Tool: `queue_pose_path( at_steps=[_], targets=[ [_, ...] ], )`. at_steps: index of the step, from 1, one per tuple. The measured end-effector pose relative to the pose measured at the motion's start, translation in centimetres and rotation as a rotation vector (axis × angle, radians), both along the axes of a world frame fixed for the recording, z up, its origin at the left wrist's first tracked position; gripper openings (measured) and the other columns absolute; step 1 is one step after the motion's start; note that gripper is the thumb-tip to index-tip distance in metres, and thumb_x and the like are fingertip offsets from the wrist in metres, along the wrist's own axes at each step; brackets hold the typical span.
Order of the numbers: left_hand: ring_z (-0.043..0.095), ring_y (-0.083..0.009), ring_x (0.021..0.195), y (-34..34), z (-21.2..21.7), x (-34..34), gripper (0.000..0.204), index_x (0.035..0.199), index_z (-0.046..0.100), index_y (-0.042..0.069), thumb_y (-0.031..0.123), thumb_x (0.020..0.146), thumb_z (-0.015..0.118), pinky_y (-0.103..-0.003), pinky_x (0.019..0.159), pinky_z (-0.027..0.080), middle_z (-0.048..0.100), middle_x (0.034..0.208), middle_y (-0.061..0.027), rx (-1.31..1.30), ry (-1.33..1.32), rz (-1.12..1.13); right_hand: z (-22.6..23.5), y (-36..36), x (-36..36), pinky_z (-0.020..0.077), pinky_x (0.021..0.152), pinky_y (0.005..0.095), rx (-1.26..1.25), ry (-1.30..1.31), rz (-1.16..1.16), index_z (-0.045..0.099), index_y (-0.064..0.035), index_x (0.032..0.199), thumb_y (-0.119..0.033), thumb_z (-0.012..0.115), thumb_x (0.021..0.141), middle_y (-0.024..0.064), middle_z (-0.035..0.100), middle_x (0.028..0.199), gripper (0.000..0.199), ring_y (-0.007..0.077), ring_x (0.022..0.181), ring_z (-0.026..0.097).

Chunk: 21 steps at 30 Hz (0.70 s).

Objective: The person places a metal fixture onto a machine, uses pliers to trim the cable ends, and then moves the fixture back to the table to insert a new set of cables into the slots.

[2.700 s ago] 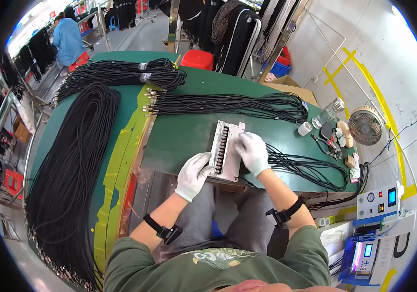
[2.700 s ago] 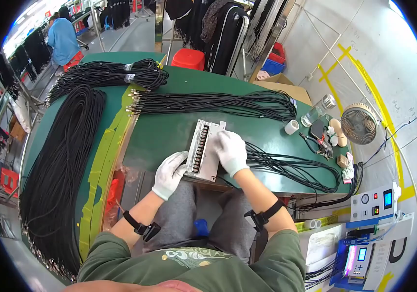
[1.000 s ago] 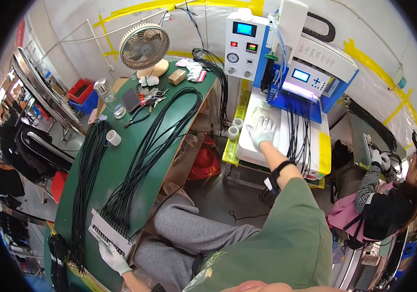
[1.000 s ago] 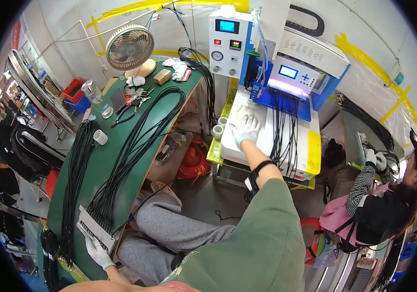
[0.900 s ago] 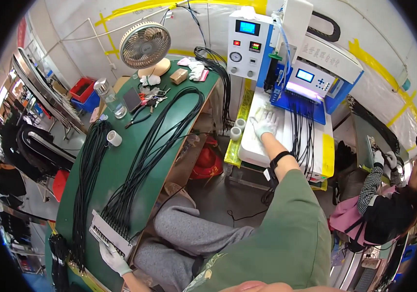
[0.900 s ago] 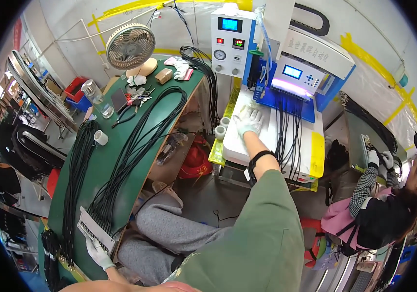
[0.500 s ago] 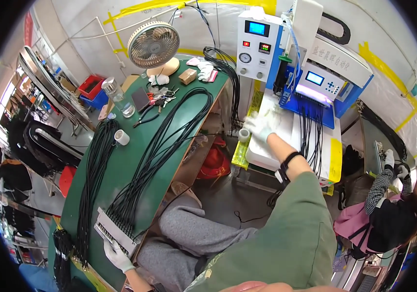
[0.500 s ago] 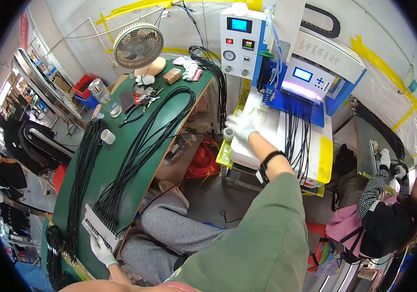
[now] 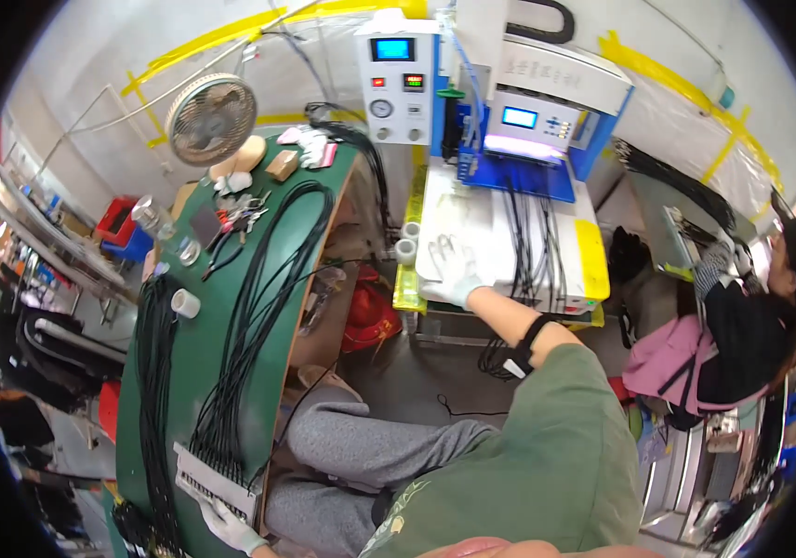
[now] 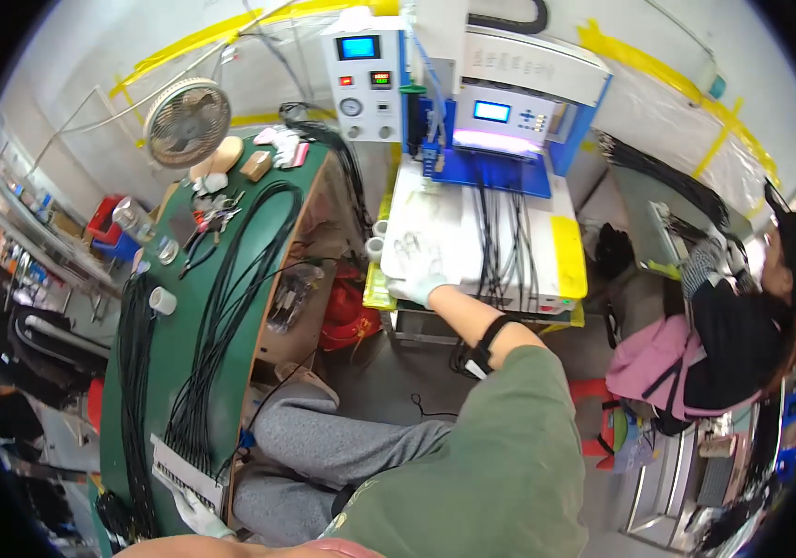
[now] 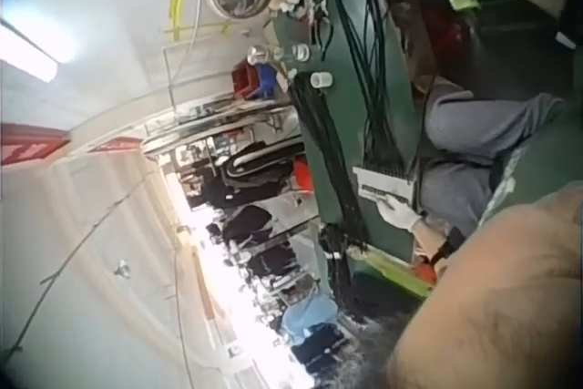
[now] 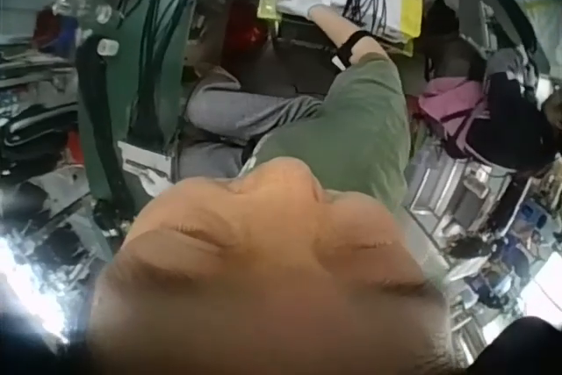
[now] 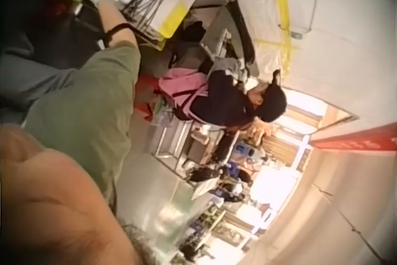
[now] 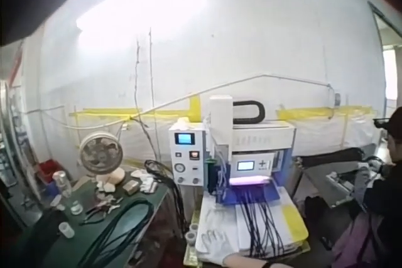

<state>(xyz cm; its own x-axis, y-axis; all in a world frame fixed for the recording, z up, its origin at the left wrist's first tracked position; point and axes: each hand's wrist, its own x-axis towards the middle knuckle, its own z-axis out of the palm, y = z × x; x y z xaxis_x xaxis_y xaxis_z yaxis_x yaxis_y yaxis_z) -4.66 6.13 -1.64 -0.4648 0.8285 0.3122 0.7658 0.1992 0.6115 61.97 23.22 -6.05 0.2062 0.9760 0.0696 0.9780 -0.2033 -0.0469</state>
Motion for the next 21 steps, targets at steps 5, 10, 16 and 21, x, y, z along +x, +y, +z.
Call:
queue_pose_path(
  at_steps=[5, 10, 16, 21],
  targets=[
    [0.065, -0.0389, 0.103, 0.0, -5.3, -5.4, 0.049, 0.118, 0.065, -0.007, 0.031, 0.089, 0.072, -0.046, 0.094, 0.051, 0.068, 0.109, -0.0259, 0.233, 0.377, 0.015, 0.6, 0.0, -1.8, 0.0158, 0.117, 0.0572, -0.022, -0.069, -0.037, 0.032, -0.0091, 0.152, -0.062, 0.058, 0.080, 0.0194, 0.031, 0.157, 0.093, 0.0356, 0.147, 0.024],
    [0.066, -0.0391, 0.098, 1.4, -5.1, -4.0, 0.043, 0.113, 0.066, -0.008, 0.028, 0.089, 0.072, -0.045, 0.089, 0.053, 0.068, 0.106, -0.0254, 0.274, 0.450, -0.046, -0.8, 0.1, -0.3, 0.0124, 0.118, 0.0559, -0.011, -0.089, -0.065, 0.033, -0.0110, 0.152, -0.063, 0.057, 0.080, 0.0180, 0.032, 0.157, 0.092, 0.0344, 0.147, 0.025],
    [0.066, -0.0387, 0.098, 1.1, -4.9, -4.1, 0.041, 0.112, 0.066, -0.008, 0.027, 0.090, 0.071, -0.045, 0.089, 0.053, 0.069, 0.104, -0.0242, 0.284, 0.469, -0.016, 1.0, -0.2, -1.2, 0.0058, 0.120, 0.0525, -0.059, -0.076, -0.070, 0.028, -0.0130, 0.154, -0.065, 0.052, 0.084, 0.0156, 0.026, 0.160, 0.090, 0.0329, 0.149, 0.020],
    [0.066, -0.0381, 0.100, 0.9, -5.7, -5.1, 0.042, 0.112, 0.066, -0.008, 0.028, 0.090, 0.071, -0.044, 0.090, 0.053, 0.069, 0.105, -0.0239, 0.274, 0.490, 0.020, 1.4, -0.2, -1.6, 0.0042, 0.121, 0.0508, -0.111, -0.074, -0.087, 0.026, -0.0130, 0.156, -0.065, 0.054, 0.085, 0.0151, 0.024, 0.161, 0.092, 0.0319, 0.150, 0.017]
  ],
)
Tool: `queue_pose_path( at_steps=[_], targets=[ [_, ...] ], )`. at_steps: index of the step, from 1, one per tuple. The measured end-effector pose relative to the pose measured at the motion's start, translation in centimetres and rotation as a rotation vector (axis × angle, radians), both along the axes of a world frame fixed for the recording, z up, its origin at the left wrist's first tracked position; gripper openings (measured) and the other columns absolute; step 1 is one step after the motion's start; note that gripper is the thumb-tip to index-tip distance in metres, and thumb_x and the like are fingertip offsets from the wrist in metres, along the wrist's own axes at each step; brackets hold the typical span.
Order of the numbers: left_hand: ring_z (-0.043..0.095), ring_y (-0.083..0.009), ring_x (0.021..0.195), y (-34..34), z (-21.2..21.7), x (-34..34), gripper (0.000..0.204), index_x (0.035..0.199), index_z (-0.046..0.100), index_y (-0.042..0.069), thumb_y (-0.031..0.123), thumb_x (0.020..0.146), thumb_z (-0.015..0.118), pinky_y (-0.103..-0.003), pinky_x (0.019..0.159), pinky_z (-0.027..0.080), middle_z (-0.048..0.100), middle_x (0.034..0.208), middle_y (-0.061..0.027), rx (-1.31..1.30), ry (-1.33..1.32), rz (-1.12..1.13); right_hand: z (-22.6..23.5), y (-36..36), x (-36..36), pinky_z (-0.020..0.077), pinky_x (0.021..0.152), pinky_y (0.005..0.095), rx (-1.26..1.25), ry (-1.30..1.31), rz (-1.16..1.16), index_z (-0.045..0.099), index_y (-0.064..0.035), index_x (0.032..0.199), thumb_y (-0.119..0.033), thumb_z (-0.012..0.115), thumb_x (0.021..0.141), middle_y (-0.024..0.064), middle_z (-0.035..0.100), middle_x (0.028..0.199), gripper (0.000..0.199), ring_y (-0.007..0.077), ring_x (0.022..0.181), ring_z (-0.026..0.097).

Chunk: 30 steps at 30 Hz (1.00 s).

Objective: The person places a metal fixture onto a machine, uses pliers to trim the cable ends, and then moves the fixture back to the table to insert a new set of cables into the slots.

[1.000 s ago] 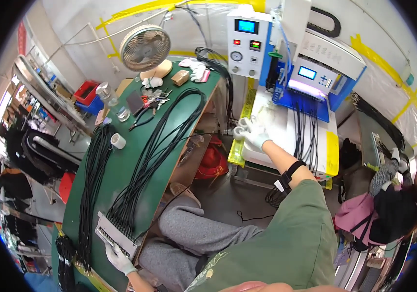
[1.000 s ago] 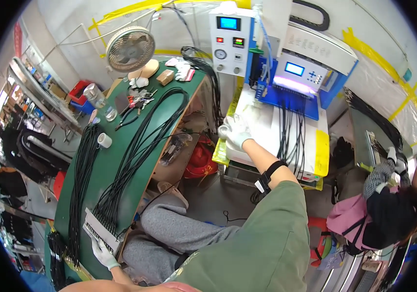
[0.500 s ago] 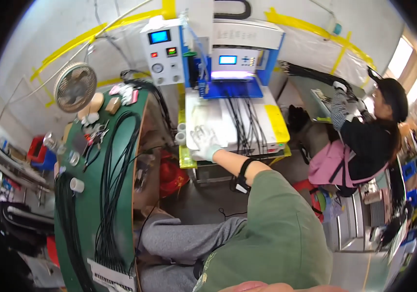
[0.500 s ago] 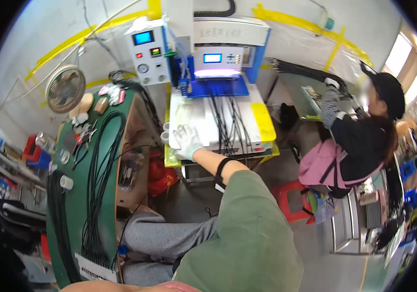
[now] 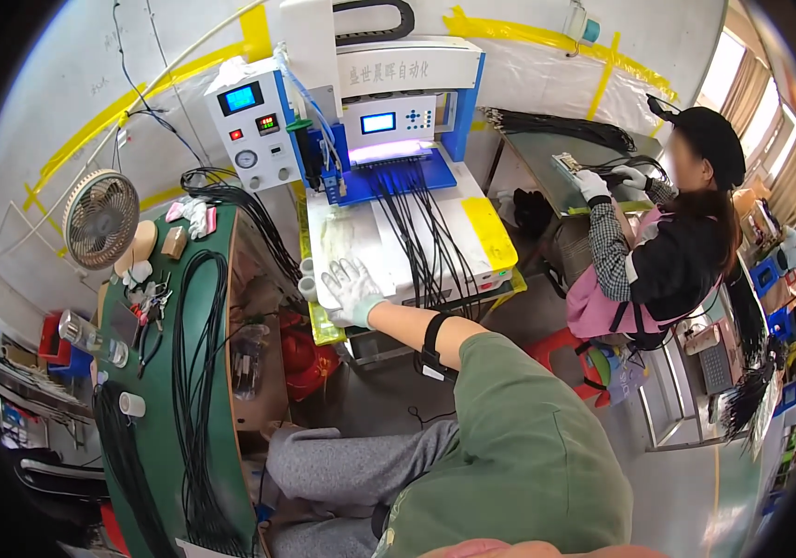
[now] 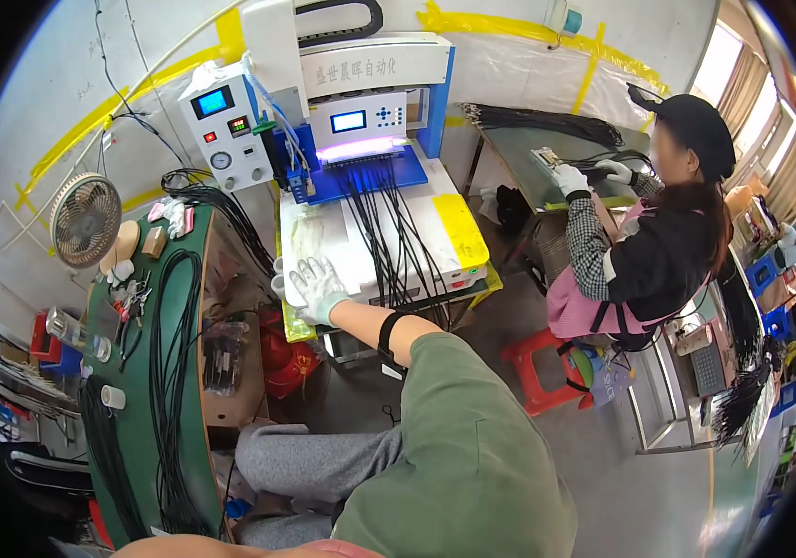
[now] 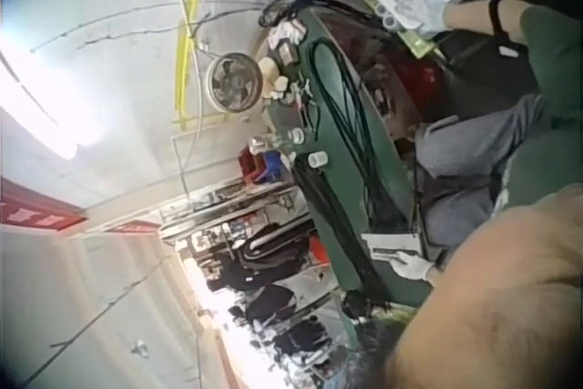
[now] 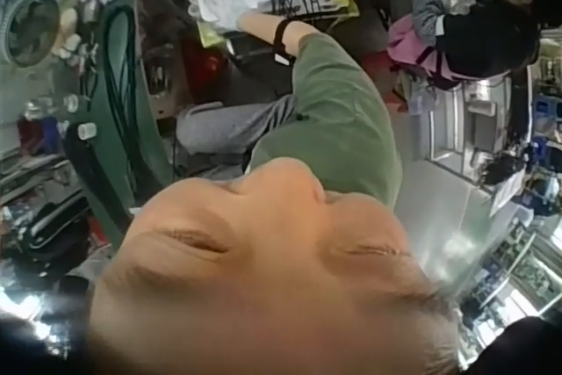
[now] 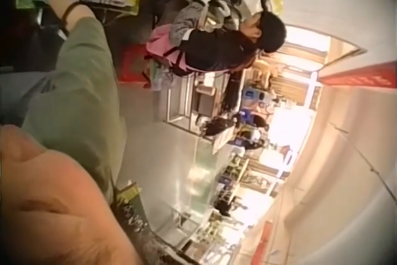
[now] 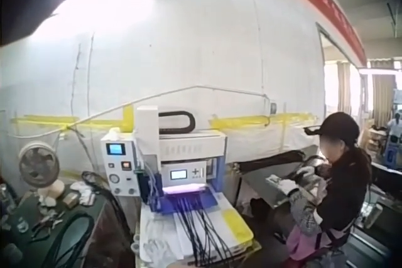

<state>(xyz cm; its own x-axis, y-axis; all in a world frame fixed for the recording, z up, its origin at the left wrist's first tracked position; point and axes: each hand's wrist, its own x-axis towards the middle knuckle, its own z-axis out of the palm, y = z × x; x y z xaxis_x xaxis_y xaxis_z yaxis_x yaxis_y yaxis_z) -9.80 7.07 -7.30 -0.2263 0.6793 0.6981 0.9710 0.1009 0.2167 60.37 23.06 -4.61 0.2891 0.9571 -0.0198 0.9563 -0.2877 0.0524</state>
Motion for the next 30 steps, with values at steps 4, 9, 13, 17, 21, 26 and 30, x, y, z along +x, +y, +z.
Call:
queue_pose_path(
  at_steps=[4, 9, 13, 17, 21, 26, 30],
  targets=[
    [0.066, -0.0376, 0.101, -0.1, -0.3, -0.5, 0.044, 0.113, 0.066, -0.008, 0.030, 0.091, 0.070, -0.044, 0.091, 0.053, 0.069, 0.107, -0.0237, -0.069, -0.076, 0.040, 0.3, 0.1, -0.2, 0.0042, 0.121, 0.0505, -0.012, 0.025, -0.014, 0.025, -0.0120, 0.156, -0.063, 0.056, 0.086, 0.0151, 0.022, 0.162, 0.091, 0.0316, 0.151, 0.016],
    [0.065, -0.0373, 0.103, 0.1, -0.5, -0.8, 0.045, 0.113, 0.066, -0.008, 0.032, 0.091, 0.069, -0.043, 0.092, 0.052, 0.069, 0.109, -0.0240, -0.054, -0.062, 0.017, -0.1, 0.2, 0.0, 0.0044, 0.121, 0.0505, 0.000, 0.079, -0.026, 0.025, -0.0114, 0.156, -0.060, 0.057, 0.087, 0.0151, 0.021, 0.162, 0.090, 0.0319, 0.151, 0.015],
    [0.065, -0.0366, 0.104, 1.8, -1.2, -2.0, 0.044, 0.113, 0.067, -0.007, 0.032, 0.092, 0.069, -0.043, 0.092, 0.052, 0.069, 0.109, -0.0237, -0.044, -0.053, 0.002, 0.1, 0.1, 0.0, 0.0043, 0.121, 0.0516, -0.015, 0.076, -0.048, 0.024, -0.0104, 0.156, -0.057, 0.058, 0.087, 0.0153, 0.021, 0.162, 0.089, 0.0324, 0.151, 0.014],
    [0.065, -0.0363, 0.105, 1.2, -1.1, -3.6, 0.043, 0.114, 0.067, -0.006, 0.031, 0.092, 0.068, -0.042, 0.093, 0.052, 0.069, 0.110, -0.0233, 0.228, -0.036, -0.315, 0.9, 0.7, -1.3, 0.0025, 0.121, 0.0524, -0.053, 0.095, -0.032, 0.023, -0.0095, 0.156, -0.055, 0.058, 0.088, 0.0159, 0.020, 0.163, 0.088, 0.0335, 0.151, 0.013],
    [0.064, -0.0360, 0.106, 0.7, -0.6, -1.0, 0.044, 0.116, 0.067, -0.005, 0.031, 0.092, 0.068, -0.041, 0.094, 0.051, 0.069, 0.112, -0.0228, -0.089, -0.145, 0.082, -0.3, 0.1, 0.1, 0.0022, 0.120, 0.0533, -0.054, 0.073, -0.077, 0.022, -0.0086, 0.156, -0.052, 0.059, 0.088, 0.0164, 0.018, 0.163, 0.088, 0.0332, 0.151, 0.012],
    [0.064, -0.0356, 0.107, 1.0, -1.1, -3.4, 0.045, 0.119, 0.066, -0.004, 0.033, 0.093, 0.067, -0.040, 0.096, 0.050, 0.068, 0.115, -0.0221, -0.109, -0.146, 0.012, -0.2, 0.6, -0.4, 0.0016, 0.120, 0.0545, -0.056, 0.084, -0.061, 0.021, -0.0084, 0.156, -0.048, 0.057, 0.089, 0.0158, 0.017, 0.163, 0.086, 0.0326, 0.152, 0.012],
    [0.064, -0.0356, 0.107, 3.7, -2.3, -2.9, 0.046, 0.119, 0.066, -0.004, 0.033, 0.093, 0.067, -0.040, 0.095, 0.051, 0.068, 0.115, -0.0219, -0.098, -0.117, -0.129, 0.9, 0.4, -0.2, 0.0012, 0.120, 0.0544, -0.075, 0.114, -0.063, 0.022, -0.0087, 0.156, -0.038, 0.049, 0.092, 0.0152, 0.018, 0.163, 0.076, 0.0327, 0.152, 0.012]
  ],
)
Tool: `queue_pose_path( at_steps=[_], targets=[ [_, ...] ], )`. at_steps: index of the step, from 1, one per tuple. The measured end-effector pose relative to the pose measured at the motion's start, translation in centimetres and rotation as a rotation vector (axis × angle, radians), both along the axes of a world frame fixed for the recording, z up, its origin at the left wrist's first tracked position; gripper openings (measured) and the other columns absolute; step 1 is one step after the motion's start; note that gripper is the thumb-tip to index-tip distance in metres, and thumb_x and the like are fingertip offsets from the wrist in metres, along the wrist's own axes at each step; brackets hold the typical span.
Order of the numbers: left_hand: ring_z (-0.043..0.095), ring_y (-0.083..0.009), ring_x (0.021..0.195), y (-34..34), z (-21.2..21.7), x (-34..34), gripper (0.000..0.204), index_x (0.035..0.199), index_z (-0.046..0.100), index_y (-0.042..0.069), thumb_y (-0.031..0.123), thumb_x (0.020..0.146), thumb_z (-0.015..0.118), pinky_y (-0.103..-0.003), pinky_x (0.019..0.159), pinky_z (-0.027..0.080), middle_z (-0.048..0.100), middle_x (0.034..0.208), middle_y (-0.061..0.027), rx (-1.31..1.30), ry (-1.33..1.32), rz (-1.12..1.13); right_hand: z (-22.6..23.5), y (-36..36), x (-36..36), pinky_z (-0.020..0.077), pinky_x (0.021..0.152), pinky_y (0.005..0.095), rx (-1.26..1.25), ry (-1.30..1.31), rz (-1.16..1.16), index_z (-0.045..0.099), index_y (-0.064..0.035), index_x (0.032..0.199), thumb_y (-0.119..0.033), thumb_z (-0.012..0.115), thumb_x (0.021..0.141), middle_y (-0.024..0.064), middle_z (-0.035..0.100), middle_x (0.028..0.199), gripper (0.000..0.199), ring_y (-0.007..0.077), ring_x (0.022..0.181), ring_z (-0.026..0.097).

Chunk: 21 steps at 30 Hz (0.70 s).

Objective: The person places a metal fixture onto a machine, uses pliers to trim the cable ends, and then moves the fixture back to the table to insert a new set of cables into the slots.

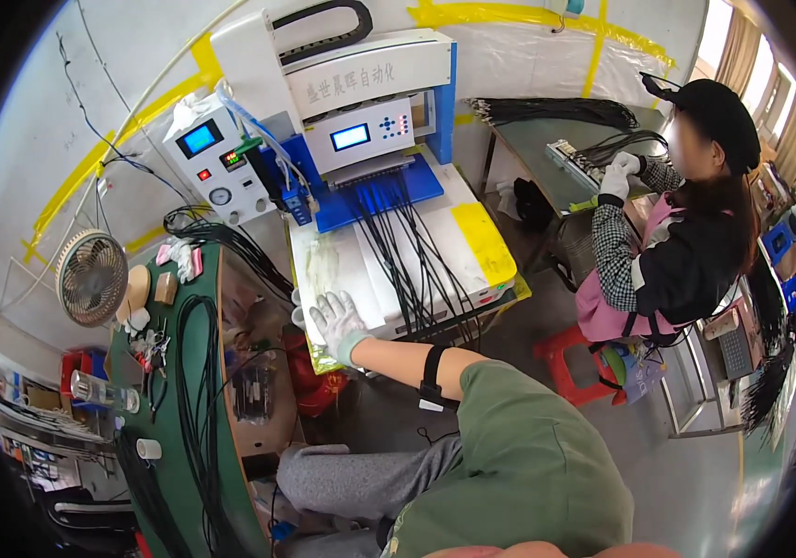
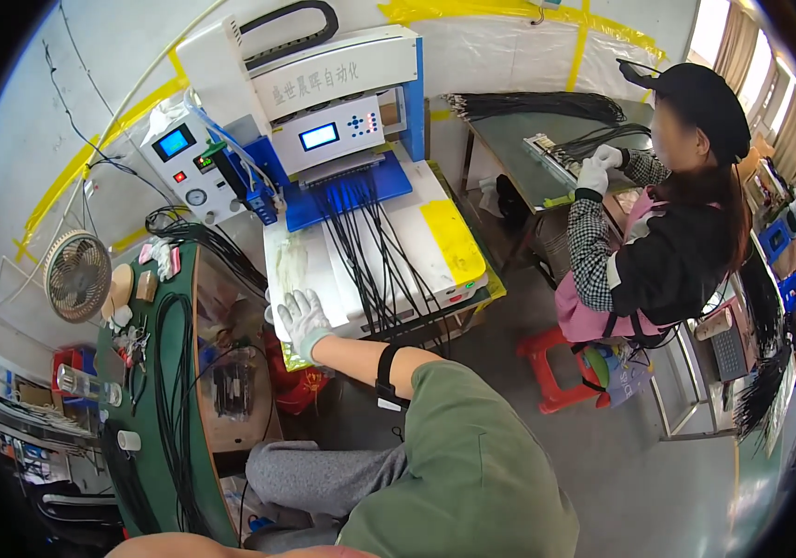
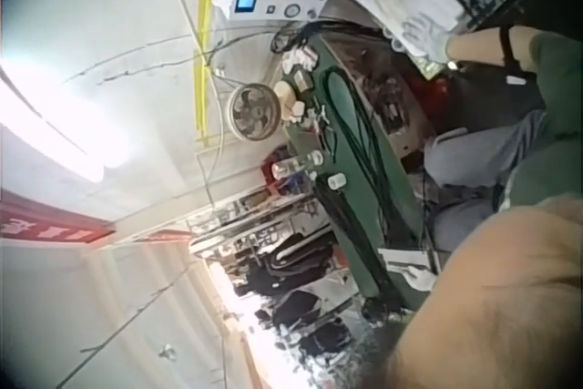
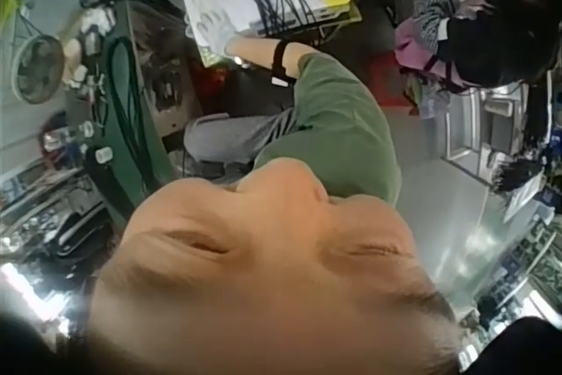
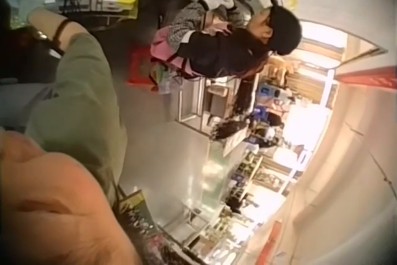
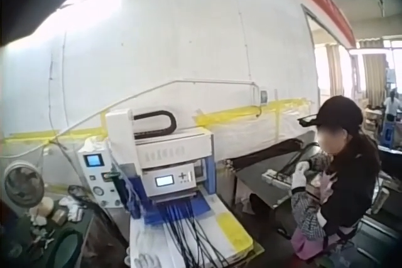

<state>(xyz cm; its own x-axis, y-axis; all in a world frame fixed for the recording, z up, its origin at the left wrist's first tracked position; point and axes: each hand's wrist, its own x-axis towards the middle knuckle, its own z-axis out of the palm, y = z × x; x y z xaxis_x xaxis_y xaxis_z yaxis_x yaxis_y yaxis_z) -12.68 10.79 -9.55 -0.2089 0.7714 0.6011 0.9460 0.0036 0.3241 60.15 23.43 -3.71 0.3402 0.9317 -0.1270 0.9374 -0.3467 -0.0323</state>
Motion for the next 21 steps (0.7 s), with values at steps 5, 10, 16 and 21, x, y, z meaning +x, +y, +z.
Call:
queue_pose_path(
  at_steps=[5, 10, 16, 21],
  targets=[
    [0.064, -0.0357, 0.107, 4.3, 0.2, 0.4, 0.046, 0.119, 0.066, -0.004, 0.034, 0.093, 0.067, -0.040, 0.095, 0.051, 0.068, 0.115, -0.0217, 0.042, 0.037, -0.147, -1.7, 1.4, -0.2, 0.0035, 0.120, 0.0553, 0.081, -0.029, 0.009, 0.024, -0.0076, 0.155, -0.030, 0.045, 0.093, 0.0152, 0.020, 0.163, 0.069, 0.0335, 0.151, 0.014],
    [0.064, -0.0357, 0.106, 1.9, 0.9, -2.7, 0.046, 0.118, 0.066, -0.004, 0.034, 0.093, 0.066, -0.040, 0.094, 0.051, 0.068, 0.115, -0.0214, 0.170, 0.080, -0.086, -2.2, 1.0, -1.1, 0.0147, 0.118, 0.0552, 0.186, -0.027, -0.025, 0.039, -0.0072, 0.146, -0.034, 0.054, 0.090, 0.0142, 0.034, 0.155, 0.064, 0.0322, 0.146, 0.026],
    [0.064, -0.0358, 0.106, -1.4, 0.2, -3.2, 0.046, 0.118, 0.066, -0.004, 0.035, 0.094, 0.066, -0.041, 0.093, 0.051, 0.068, 0.114, -0.0211, 0.262, 0.159, -0.033, 2.1, -3.1, 5.4, 0.0454, 0.100, 0.0400, 0.405, 1.158, 0.215, 0.060, -0.0068, 0.126, -0.036, 0.062, 0.091, 0.0140, 0.063, 0.122, 0.046, 0.0298, 0.116, 0.058],
    [0.063, -0.0367, 0.107, -4.3, 2.2, 2.1, 0.044, 0.116, 0.068, -0.003, 0.034, 0.094, 0.066, -0.042, 0.095, 0.051, 0.069, 0.114, -0.0205, -0.033, -0.022, 0.187, 7.1, -7.4, 23.7, 0.0497, 0.094, 0.0401, 0.851, 0.305, -0.342, 0.068, -0.0123, 0.119, -0.045, 0.066, 0.086, 0.0164, 0.069, 0.113, 0.046, 0.0331, 0.105, 0.064]
  ],
)
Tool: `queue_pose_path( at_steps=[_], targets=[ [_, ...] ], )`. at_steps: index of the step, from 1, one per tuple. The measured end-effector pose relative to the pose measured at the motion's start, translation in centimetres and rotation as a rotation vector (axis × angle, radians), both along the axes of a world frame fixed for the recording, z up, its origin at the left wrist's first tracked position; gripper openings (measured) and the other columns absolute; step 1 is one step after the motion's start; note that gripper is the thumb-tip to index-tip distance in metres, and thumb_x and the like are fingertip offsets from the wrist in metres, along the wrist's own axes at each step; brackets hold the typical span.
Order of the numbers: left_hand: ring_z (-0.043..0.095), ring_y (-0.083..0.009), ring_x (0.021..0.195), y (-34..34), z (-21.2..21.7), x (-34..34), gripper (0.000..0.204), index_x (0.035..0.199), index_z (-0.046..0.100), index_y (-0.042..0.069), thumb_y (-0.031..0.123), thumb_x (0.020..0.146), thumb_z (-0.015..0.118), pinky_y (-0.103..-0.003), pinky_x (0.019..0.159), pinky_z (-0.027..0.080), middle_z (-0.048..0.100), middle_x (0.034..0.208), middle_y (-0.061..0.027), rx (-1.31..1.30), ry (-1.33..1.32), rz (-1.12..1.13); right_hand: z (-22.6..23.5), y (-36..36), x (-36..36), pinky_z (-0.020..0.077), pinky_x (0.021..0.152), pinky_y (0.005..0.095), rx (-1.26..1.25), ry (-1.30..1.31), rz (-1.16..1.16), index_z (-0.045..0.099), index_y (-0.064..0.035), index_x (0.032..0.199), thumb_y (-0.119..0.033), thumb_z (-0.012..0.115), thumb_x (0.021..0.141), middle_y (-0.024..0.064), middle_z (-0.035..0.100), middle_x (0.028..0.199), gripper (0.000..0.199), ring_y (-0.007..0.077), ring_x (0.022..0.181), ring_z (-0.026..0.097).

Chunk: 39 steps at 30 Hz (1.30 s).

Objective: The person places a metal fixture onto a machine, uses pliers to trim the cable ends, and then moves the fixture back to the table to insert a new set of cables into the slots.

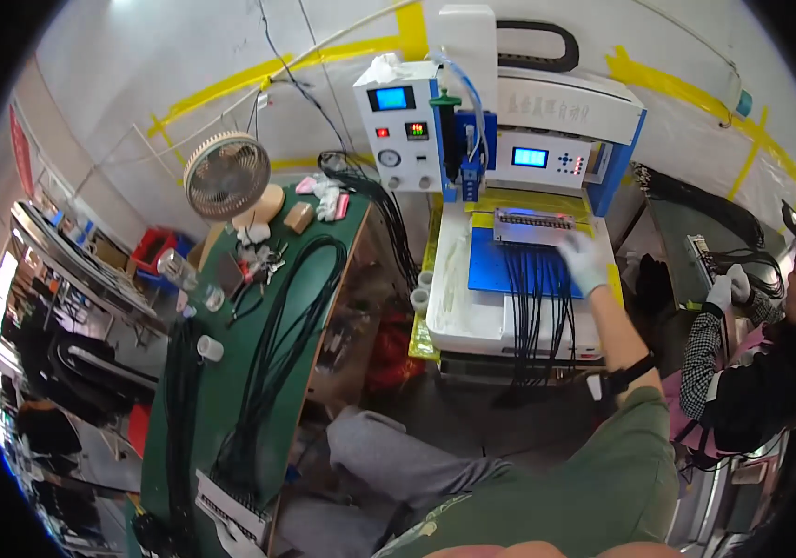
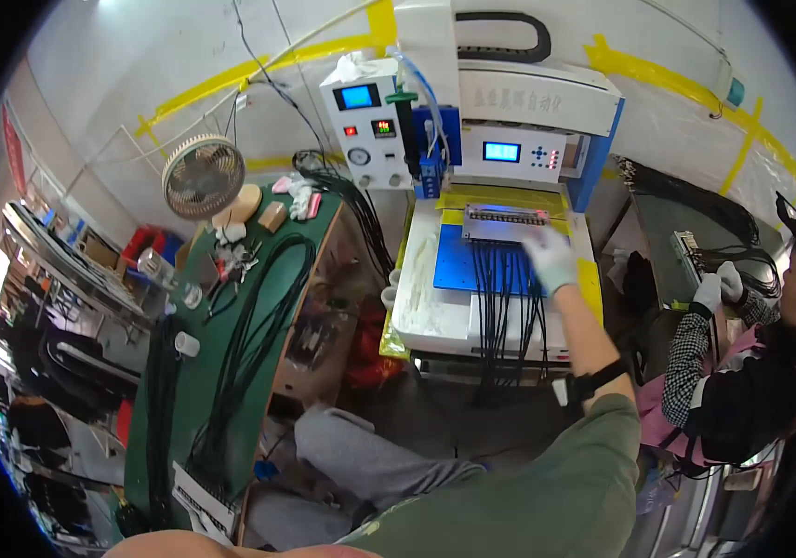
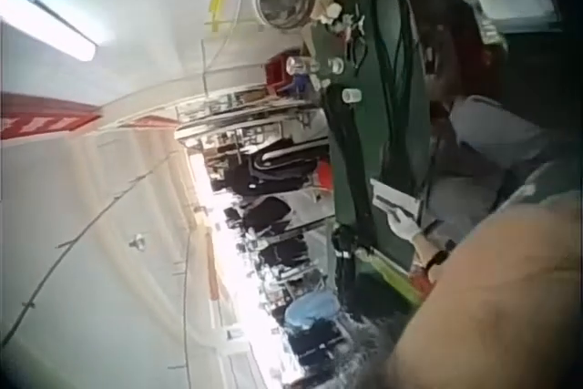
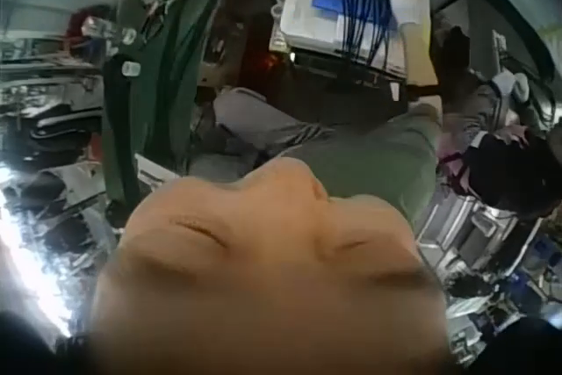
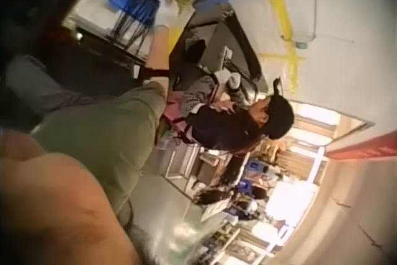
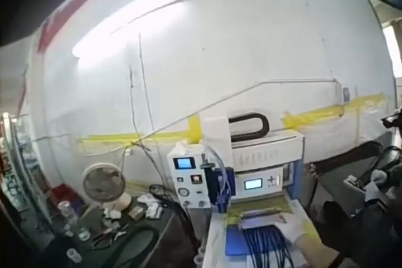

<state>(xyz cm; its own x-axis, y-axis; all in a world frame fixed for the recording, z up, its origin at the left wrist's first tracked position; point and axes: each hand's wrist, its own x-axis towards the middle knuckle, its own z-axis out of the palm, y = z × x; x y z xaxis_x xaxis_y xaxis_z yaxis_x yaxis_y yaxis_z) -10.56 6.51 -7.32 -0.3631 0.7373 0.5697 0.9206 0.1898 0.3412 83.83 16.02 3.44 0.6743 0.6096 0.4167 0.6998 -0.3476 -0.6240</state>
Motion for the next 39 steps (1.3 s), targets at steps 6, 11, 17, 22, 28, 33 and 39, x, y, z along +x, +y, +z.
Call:
queue_pose_path(
  at_steps=[6, 11, 17, 22, 28, 33, 39],
  targets=[
    [0.054, -0.0351, 0.124, 0.2, 4.0, 4.1, 0.051, 0.133, 0.054, -0.008, 0.029, 0.098, 0.057, -0.040, 0.108, 0.039, 0.057, 0.134, -0.0234, -0.110, -0.275, -0.015, -3.1, -1.7, 5.3, 0.0468, 0.099, 0.0362, -0.280, 0.402, -0.131, 0.041, -0.0145, 0.149, -0.036, 0.067, 0.090, 0.0168, 0.061, 0.133, 0.068, 0.0296, 0.117, 0.062],
    [0.055, -0.0343, 0.123, 0.7, 5.0, 5.5, 0.050, 0.131, 0.056, -0.008, 0.028, 0.098, 0.057, -0.039, 0.108, 0.039, 0.059, 0.133, -0.0227, -0.143, -0.236, 0.003, -8.5, -1.8, 10.1, 0.0456, 0.101, 0.0366, -0.482, 0.256, -0.297, 0.025, -0.0164, 0.155, -0.037, 0.070, 0.088, 0.0165, 0.059, 0.136, 0.083, 0.0317, 0.121, 0.059],
    [0.056, -0.0336, 0.122, -0.3, 4.1, 4.4, 0.048, 0.130, 0.057, -0.008, 0.028, 0.098, 0.057, -0.038, 0.108, 0.039, 0.060, 0.132, -0.0222, -0.087, -0.251, -0.034, -2.9, -2.9, 4.3, 0.0453, 0.101, 0.0441, -0.676, 0.274, -0.309, 0.066, -0.0078, 0.124, -0.074, 0.048, 0.085, 0.0205, 0.062, 0.129, 0.079, 0.0366, 0.122, 0.059],
    [0.056, -0.0337, 0.122, -0.1, 4.1, 4.5, 0.048, 0.130, 0.057, -0.008, 0.028, 0.098, 0.057, -0.039, 0.107, 0.040, 0.060, 0.131, -0.0225, -0.076, -0.310, -0.050, -0.3, -4.1, 1.6, 0.0451, 0.101, 0.0447, -0.874, 0.242, -0.223, 0.067, -0.0063, 0.123, -0.074, 0.047, 0.085, 0.0207, 0.062, 0.129, 0.080, 0.0359, 0.122, 0.059],
    [0.056, -0.0332, 0.122, 0.1, 4.3, 4.8, 0.047, 0.130, 0.057, -0.008, 0.025, 0.097, 0.058, -0.039, 0.106, 0.041, 0.060, 0.131, -0.0225, -0.069, -0.288, -0.059, -4.4, -2.8, 2.4, 0.0461, 0.099, 0.0440, -0.597, 0.316, -0.402, 0.067, -0.0072, 0.122, -0.074, 0.047, 0.085, 0.0207, 0.063, 0.127, 0.079, 0.0358, 0.118, 0.060],
    [0.057, -0.0336, 0.120, -0.3, 5.0, 4.9, 0.048, 0.133, 0.053, -0.008, 0.022, 0.096, 0.059, -0.040, 0.104, 0.042, 0.061, 0.130, -0.0227, -0.051, -0.333, -0.078, -2.1, -4.2, -0.5, 0.0481, 0.090, 0.0454, -0.264, 0.280, -0.365, 0.070, -0.0056, 0.110, -0.071, 0.049, 0.087, 0.0218, 0.067, 0.115, 0.072, 0.0370, 0.108, 0.064],
    [0.048, -0.0317, 0.132, 1.0, 12.4, 17.4, 0.063, 0.145, 0.039, -0.006, 0.018, 0.092, 0.064, -0.042, 0.110, 0.036, 0.050, 0.142, -0.0222, -0.048, -0.699, -0.438, 3.7, -7.2, -10.6, 0.0497, 0.074, 0.0364, 0.354, 0.046, 0.204, 0.066, -0.0035, 0.091, -0.038, 0.068, 0.091, 0.0147, 0.067, 0.085, 0.034, 0.0270, 0.083, 0.066]
  ],
)
